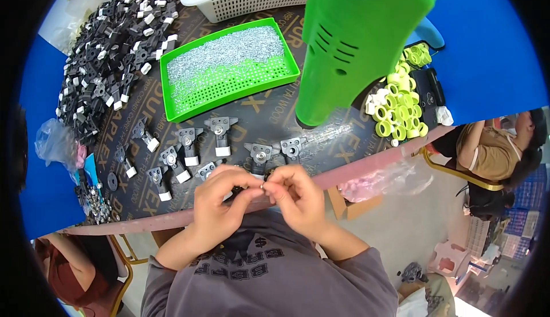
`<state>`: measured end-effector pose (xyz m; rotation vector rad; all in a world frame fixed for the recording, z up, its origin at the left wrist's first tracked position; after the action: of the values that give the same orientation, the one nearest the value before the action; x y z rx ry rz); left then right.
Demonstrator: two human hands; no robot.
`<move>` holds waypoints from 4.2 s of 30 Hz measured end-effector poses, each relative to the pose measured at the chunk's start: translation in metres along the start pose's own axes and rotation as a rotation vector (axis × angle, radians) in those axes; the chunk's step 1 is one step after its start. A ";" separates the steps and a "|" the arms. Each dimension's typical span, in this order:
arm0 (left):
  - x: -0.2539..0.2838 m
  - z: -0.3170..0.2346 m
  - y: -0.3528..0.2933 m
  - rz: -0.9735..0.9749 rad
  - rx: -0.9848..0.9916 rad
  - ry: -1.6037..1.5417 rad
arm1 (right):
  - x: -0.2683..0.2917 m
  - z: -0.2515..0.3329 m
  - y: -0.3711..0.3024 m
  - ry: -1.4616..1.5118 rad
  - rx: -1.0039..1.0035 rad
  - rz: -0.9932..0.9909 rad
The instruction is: Assembling small plastic and metal components using an electric screwdriver at a factory workbench.
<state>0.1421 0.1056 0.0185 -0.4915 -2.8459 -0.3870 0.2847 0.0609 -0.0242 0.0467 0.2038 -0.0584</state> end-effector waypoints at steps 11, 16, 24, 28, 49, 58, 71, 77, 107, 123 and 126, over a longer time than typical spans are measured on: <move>-0.020 -0.009 0.017 -0.019 -0.165 0.437 | 0.042 -0.006 0.021 -0.112 -0.135 -0.132; -0.019 0.005 0.017 0.205 -0.094 0.671 | 0.059 -0.003 0.034 -0.444 -0.075 -0.232; -0.013 0.009 0.003 0.070 -0.056 0.798 | 0.057 -0.008 0.037 -0.574 -0.117 -0.232; -0.011 0.011 -0.006 0.081 -0.056 0.814 | 0.055 0.005 0.029 -0.676 0.131 -0.303; -0.002 0.011 -0.020 0.085 -0.059 0.877 | 0.023 0.022 0.015 -1.093 0.515 -0.190; 0.191 0.009 0.007 -0.488 0.014 1.221 | 0.036 0.019 -0.001 -1.113 0.569 -0.273; 0.386 0.108 -0.009 -0.538 0.397 0.906 | 0.028 0.014 -0.002 -1.117 0.695 -0.259; 0.346 0.108 -0.031 -0.425 0.314 0.369 | 0.025 0.013 -0.001 -1.142 0.707 -0.240; 0.153 0.011 0.048 -0.267 -0.355 0.645 | 0.029 0.101 0.413 -1.366 0.355 0.132; 0.152 0.000 0.045 -0.202 -0.338 0.564 | 0.028 0.095 0.438 -1.091 0.225 0.139; 0.150 0.002 0.045 -0.190 -0.323 0.543 | 0.050 0.095 0.450 -1.126 0.284 0.064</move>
<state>0.0200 0.1911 0.0659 -0.1327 -2.3117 -0.8745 0.3806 0.5020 0.0770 0.2922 -0.9337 -0.0428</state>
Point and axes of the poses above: each hand's wrist, its own y-axis towards the middle knuckle, its own x-axis out of the back of the hand, z = x × y, the point moved 8 cm from there along y, towards the middle knuckle, and after that the axes turned 1 degree about -y, right-handed, at the moved point
